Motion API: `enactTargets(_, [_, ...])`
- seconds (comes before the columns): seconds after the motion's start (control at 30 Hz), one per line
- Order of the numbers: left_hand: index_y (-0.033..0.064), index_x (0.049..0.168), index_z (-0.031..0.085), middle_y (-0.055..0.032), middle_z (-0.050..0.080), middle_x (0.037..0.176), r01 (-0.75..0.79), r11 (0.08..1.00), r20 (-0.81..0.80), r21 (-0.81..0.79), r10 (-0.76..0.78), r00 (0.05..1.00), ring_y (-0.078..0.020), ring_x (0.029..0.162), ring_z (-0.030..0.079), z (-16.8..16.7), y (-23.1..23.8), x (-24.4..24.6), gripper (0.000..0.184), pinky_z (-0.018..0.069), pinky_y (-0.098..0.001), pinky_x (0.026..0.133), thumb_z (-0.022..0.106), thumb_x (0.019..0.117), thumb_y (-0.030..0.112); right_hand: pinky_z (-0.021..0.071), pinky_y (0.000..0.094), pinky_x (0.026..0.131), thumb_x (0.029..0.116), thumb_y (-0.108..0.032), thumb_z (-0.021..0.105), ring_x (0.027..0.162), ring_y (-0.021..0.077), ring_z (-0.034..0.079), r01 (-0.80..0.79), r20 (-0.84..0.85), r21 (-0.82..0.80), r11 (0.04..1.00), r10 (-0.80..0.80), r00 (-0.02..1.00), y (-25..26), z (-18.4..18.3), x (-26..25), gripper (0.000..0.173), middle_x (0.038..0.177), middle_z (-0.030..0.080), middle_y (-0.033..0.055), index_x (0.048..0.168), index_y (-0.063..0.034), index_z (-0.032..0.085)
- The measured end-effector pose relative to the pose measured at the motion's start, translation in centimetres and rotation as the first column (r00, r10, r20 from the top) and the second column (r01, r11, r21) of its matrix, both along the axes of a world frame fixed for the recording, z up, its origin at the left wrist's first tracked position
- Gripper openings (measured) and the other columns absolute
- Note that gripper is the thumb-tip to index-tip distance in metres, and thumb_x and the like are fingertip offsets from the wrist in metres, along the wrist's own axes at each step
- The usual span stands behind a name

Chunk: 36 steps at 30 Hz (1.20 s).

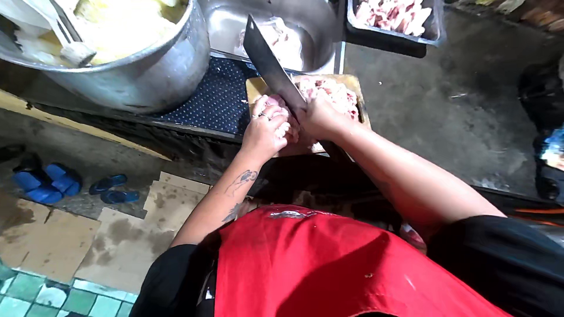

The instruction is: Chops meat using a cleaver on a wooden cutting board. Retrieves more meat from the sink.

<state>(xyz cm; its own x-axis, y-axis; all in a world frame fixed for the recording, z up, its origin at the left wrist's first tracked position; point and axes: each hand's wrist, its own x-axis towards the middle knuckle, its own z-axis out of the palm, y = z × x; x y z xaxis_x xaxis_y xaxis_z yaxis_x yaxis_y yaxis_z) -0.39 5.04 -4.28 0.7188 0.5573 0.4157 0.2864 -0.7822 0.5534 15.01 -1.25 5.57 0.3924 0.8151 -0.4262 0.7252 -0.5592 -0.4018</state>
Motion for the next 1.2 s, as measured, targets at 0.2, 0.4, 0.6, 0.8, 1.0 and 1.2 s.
enactTargets(0.2, [0.0128,0.104,0.079,-0.0119,0.069,0.132,-0.007,1.000,0.098,0.003,0.007,0.995,-0.0422,0.146,0.042,-0.7,0.1,-0.1,0.032,0.0346,-0.0517,0.121,0.081,0.0771,0.030,0.0577,0.0502,0.061,0.1100,-0.027,0.048,0.062,0.0289,0.067,0.020,0.048,-0.049,0.999,-0.017,0.999,-3.4,-0.1,0.2,0.033,0.079,0.065,0.0182,0.111,0.0032,0.062])
enactTargets(0.4, [0.0066,0.098,0.074,-0.0211,0.065,0.132,-0.070,0.994,0.091,0.086,0.063,0.994,-0.0444,0.144,0.043,-1.0,-0.5,-0.5,0.038,0.0396,-0.0509,0.117,0.079,0.0689,0.031,0.0577,0.0488,0.071,0.1075,-0.028,0.052,0.077,0.0277,0.069,-0.006,0.010,0.047,0.999,0.005,1.000,6.7,-0.1,0.4,0.032,0.092,0.067,0.0173,0.115,0.0010,0.064])
enactTargets(0.6, [0.0111,0.133,0.067,-0.0108,0.060,0.144,-0.015,0.999,-0.060,0.030,0.017,0.998,-0.0407,0.150,0.034,1.1,-0.7,-2.9,0.061,0.0233,-0.0688,0.119,0.068,0.0824,0.045,0.0560,0.0426,0.066,0.1113,-0.035,0.047,0.065,0.0202,0.063,0.119,-0.138,0.105,0.987,-0.104,0.985,2.6,3.6,3.5,0.039,0.085,0.065,0.0135,0.126,-0.0023,0.062])
enactTargets(0.8, [0.0034,0.135,0.061,-0.0194,0.070,0.124,-0.125,0.992,-0.101,-0.022,0.122,0.987,-0.0394,0.123,0.063,5.7,2.5,1.1,0.044,0.0458,-0.0574,0.108,0.060,0.0968,0.024,0.0571,0.0555,0.062,0.1100,-0.027,0.049,0.060,0.0320,0.065,0.231,0.036,0.323,0.918,-0.256,0.966,-7.4,2.4,10.2,0.033,0.076,0.066,0.0192,0.110,0.0018,0.066])
enactTargets(1.0, [0.0044,0.143,0.053,-0.0232,0.063,0.133,-0.055,0.963,-0.255,-0.263,-0.014,0.967,-0.0393,0.118,0.065,7.9,6.2,8.4,0.055,0.0517,-0.0586,0.099,0.069,0.0927,0.020,0.0560,0.0430,0.064,0.1119,-0.024,0.047,0.060,0.0226,0.061,0.452,-0.130,0.261,0.853,-0.433,0.892,-13.0,0.4,12.0,0.035,0.077,0.063,0.0164,0.114,0.0060,0.064])
enactTargets(1.2, [0.0100,0.146,0.055,-0.0254,0.053,0.144,0.079,0.960,-0.576,-0.270,-0.227,0.785,-0.0426,0.133,0.053,9.2,6.1,13.2,0.069,0.0441,-0.0639,0.107,0.081,0.0830,0.018,0.0541,0.0275,0.052,0.1113,-0.022,0.049,0.048,0.0111,0.057,0.575,-0.396,0.307,0.758,-0.448,0.802,-14.4,0.6,13.7,0.031,0.063,0.058,0.0062,0.107,0.0051,0.063])
